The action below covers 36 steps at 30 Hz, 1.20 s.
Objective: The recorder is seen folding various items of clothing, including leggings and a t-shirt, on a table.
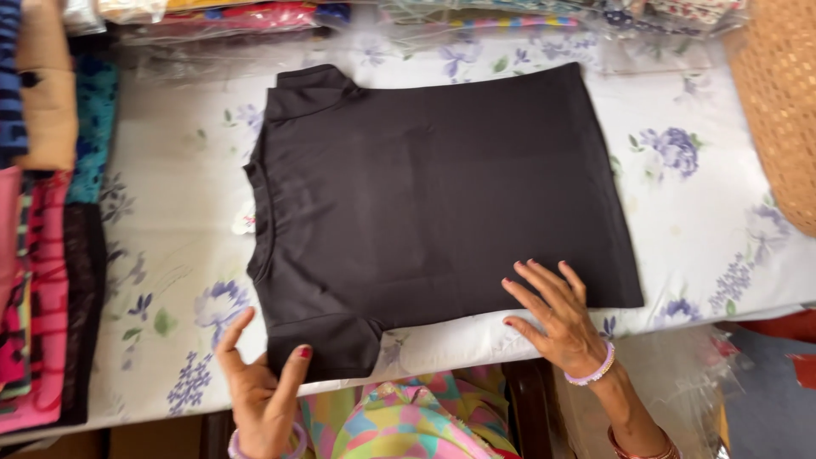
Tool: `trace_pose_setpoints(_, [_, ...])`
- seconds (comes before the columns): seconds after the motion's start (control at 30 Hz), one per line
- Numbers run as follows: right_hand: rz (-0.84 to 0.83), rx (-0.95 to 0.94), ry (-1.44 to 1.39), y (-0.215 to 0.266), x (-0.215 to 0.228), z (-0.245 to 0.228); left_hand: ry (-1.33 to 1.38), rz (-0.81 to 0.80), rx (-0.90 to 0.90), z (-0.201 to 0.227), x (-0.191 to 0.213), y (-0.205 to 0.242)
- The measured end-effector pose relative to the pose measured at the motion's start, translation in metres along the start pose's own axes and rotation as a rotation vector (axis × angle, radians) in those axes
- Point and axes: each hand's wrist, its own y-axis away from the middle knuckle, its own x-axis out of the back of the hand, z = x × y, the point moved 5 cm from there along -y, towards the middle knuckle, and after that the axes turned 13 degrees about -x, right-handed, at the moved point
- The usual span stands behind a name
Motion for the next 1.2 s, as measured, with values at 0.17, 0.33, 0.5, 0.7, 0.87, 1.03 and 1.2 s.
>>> trace_pose_setpoints(0.17, [0.116, -0.076, 0.137, 0.023, 0.021, 0.057, -0.1, 0.042, 0.055, -0.041, 0.027, -0.005])
trace_pose_setpoints(0.33, [0.207, -0.362, 0.175, 0.04, 0.056, 0.107, -0.043, 0.002, 0.023, -0.032, 0.021, -0.019])
trace_pose_setpoints(0.5, [0.23, -0.403, -0.166, 0.026, 0.072, 0.134, 0.073, -0.009, 0.06, -0.058, 0.03, -0.031])
trace_pose_setpoints(0.7, [0.167, -0.406, -0.441, -0.019, 0.065, 0.171, 0.392, -0.061, 0.143, -0.056, 0.007, -0.083])
trace_pose_setpoints(0.87, [0.095, -0.662, -0.355, -0.046, 0.051, 0.181, 0.625, -0.119, 0.135, -0.026, -0.025, -0.128])
trace_pose_setpoints(1.03, [0.14, -0.616, -0.28, -0.052, 0.047, 0.17, 0.364, -0.055, -0.186, -0.024, -0.013, -0.138])
trace_pose_setpoints(1.2, [0.119, -0.562, -0.359, -0.035, 0.032, 0.203, -0.247, 0.003, -0.272, -0.043, 0.032, -0.12])
